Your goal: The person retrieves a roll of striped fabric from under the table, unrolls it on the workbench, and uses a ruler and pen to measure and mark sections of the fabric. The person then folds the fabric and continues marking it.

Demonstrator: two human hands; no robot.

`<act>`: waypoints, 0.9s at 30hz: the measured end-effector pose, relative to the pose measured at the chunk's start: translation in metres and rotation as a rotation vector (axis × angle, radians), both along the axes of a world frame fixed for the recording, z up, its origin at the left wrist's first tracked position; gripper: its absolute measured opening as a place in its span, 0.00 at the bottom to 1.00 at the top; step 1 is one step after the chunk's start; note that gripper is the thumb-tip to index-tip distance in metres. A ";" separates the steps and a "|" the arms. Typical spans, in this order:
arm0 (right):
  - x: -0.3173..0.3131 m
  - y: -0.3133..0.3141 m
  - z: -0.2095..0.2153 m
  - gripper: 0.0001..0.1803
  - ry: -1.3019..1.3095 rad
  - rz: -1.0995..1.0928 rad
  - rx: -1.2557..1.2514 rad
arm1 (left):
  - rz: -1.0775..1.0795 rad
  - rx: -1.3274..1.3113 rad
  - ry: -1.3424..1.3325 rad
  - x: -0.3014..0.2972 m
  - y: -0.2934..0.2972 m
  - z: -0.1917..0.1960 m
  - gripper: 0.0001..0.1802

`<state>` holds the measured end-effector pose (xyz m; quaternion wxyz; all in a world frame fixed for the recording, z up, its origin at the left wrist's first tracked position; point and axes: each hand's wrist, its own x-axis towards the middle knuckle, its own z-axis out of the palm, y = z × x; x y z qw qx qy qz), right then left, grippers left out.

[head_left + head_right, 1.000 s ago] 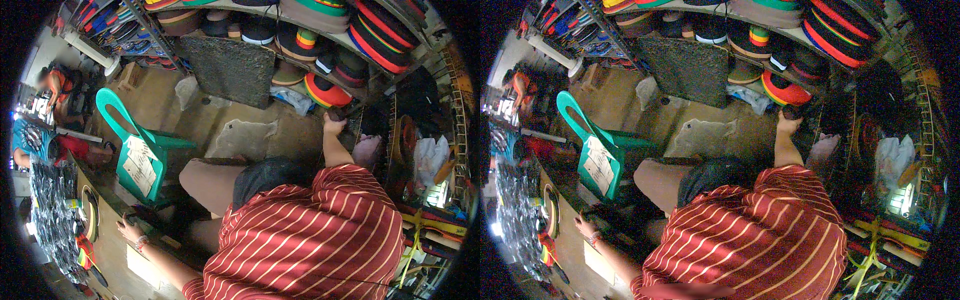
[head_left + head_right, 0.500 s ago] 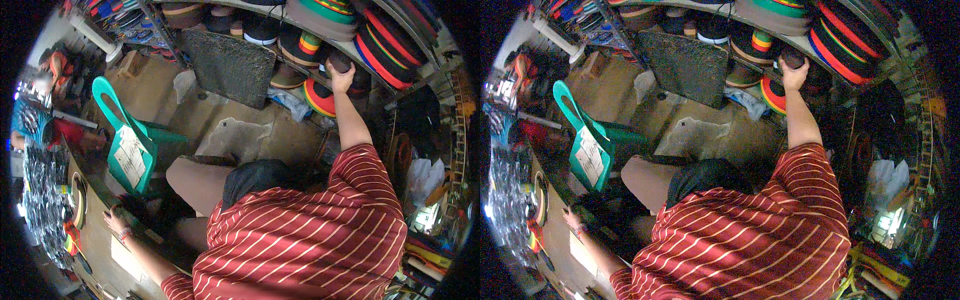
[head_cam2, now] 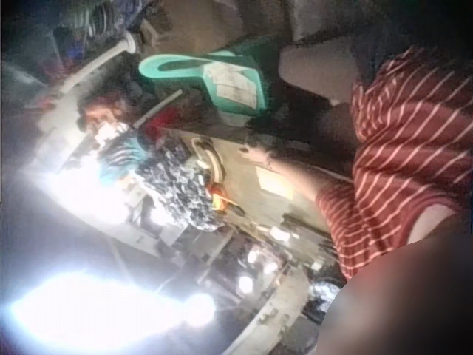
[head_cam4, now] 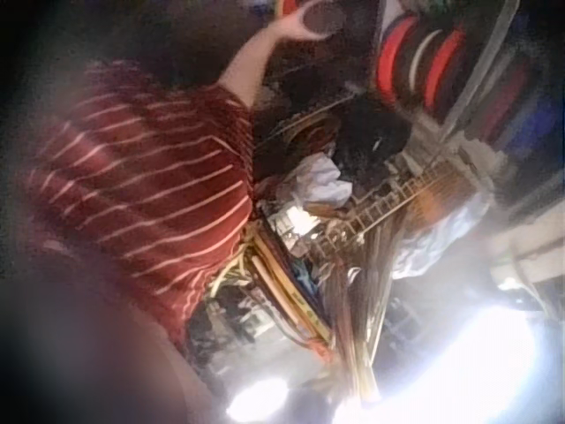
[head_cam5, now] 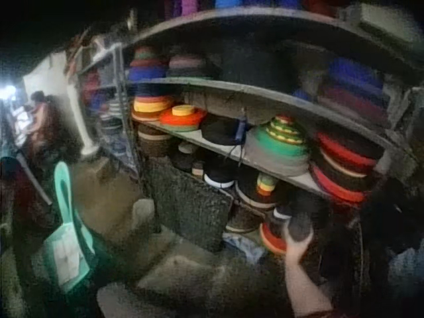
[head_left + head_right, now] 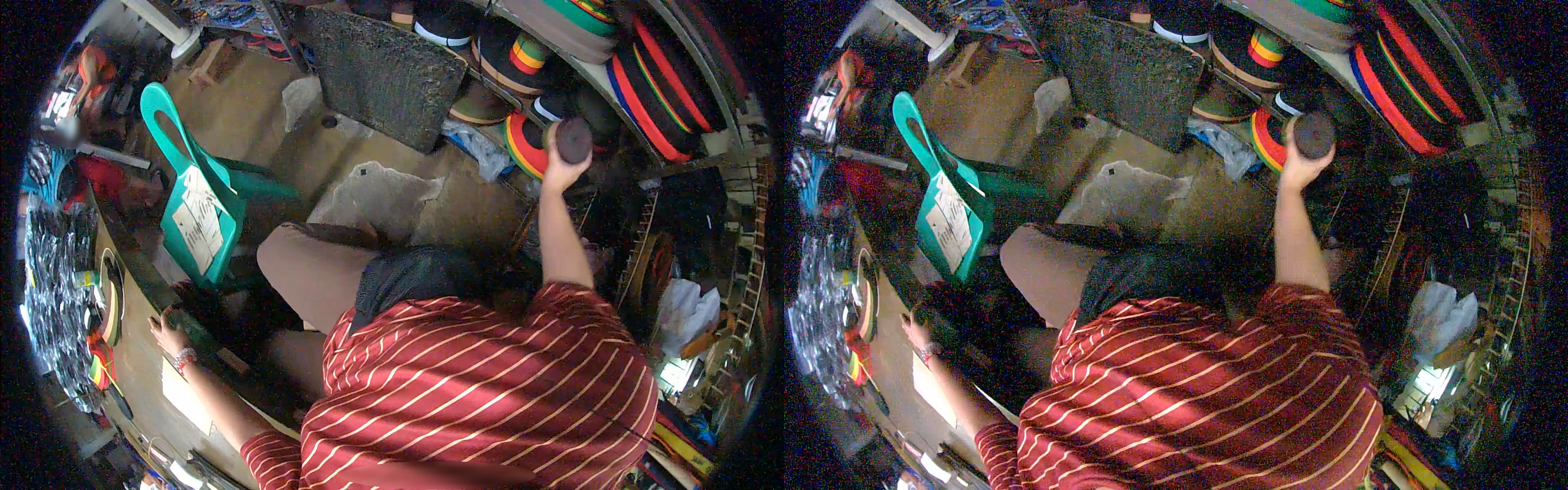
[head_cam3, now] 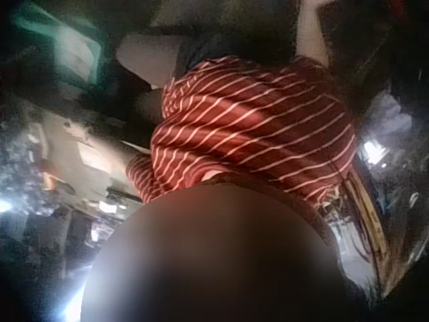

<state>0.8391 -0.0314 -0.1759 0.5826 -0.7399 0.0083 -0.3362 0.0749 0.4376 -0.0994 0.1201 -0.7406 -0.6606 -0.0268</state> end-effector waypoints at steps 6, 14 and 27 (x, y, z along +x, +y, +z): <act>-0.063 -0.023 -0.106 0.54 0.429 0.039 0.013 | -0.046 0.010 -0.004 -0.010 0.001 0.001 0.30; 0.049 -0.047 -0.132 0.45 0.473 -0.314 0.002 | -0.095 -0.034 -0.123 -0.013 -0.003 0.009 0.28; -0.025 0.079 -0.141 0.23 0.540 0.189 -0.433 | -0.142 0.007 -0.195 -0.006 -0.022 0.014 0.28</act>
